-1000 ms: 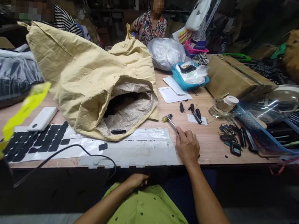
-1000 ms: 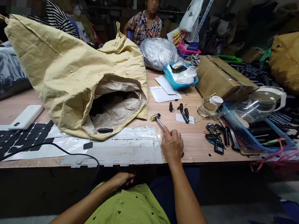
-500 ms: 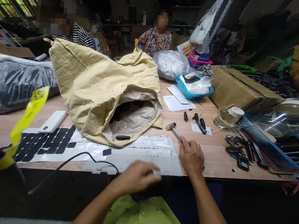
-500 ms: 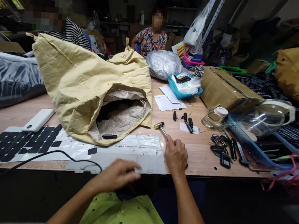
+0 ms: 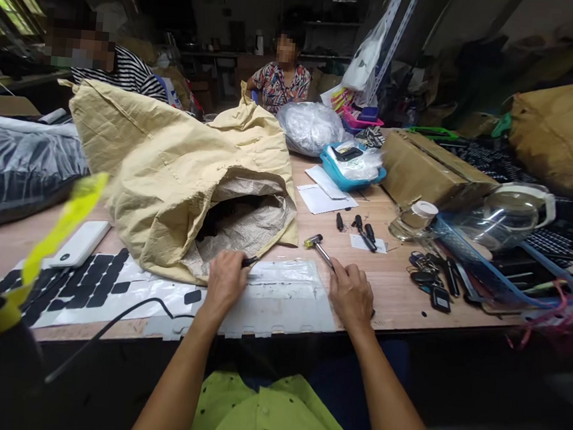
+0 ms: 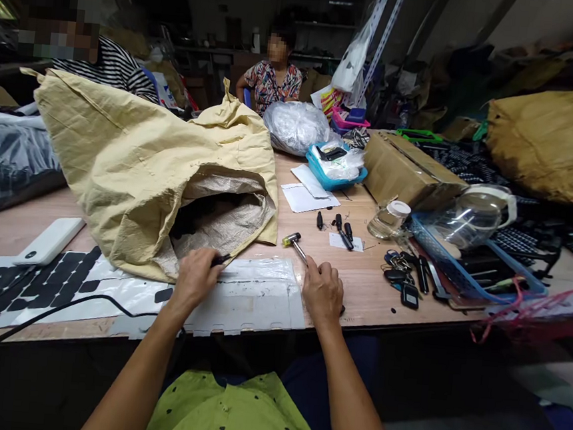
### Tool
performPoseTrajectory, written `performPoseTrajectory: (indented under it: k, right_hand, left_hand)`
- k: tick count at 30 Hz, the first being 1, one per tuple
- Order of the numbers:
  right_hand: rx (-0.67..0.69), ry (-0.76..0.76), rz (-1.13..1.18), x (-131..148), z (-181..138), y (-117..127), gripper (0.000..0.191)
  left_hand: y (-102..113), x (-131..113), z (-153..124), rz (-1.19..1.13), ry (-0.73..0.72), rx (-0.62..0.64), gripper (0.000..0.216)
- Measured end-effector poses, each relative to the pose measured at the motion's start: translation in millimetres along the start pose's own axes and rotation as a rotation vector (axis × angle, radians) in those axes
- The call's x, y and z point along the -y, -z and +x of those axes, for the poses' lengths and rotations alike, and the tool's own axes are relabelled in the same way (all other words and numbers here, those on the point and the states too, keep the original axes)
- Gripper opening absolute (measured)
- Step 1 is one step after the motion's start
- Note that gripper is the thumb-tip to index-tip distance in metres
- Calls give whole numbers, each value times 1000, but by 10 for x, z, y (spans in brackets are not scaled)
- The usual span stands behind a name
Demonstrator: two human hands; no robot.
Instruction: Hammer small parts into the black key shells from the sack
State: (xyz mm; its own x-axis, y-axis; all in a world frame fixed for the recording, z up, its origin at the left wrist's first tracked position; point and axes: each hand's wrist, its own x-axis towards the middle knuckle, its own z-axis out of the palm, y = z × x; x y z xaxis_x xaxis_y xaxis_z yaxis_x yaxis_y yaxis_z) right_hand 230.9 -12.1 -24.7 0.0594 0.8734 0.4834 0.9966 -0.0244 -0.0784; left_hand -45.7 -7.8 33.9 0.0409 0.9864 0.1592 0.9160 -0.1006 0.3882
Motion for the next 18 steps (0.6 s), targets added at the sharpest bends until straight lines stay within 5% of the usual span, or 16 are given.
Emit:
performPoseTrajectory:
  k: [5, 12, 18]
  right_hand:
    - [10, 11, -25, 3, 8, 2, 33]
    - [36, 4, -20, 27, 22, 3, 34]
    - [65, -5, 108, 21, 15, 146, 38]
  left_hand:
    - [-298, -320, 132, -219, -210, 142, 11]
    - [-482, -180, 167, -313, -182, 119, 28]
    - [-480, -175, 145, -326, -126, 120, 11]
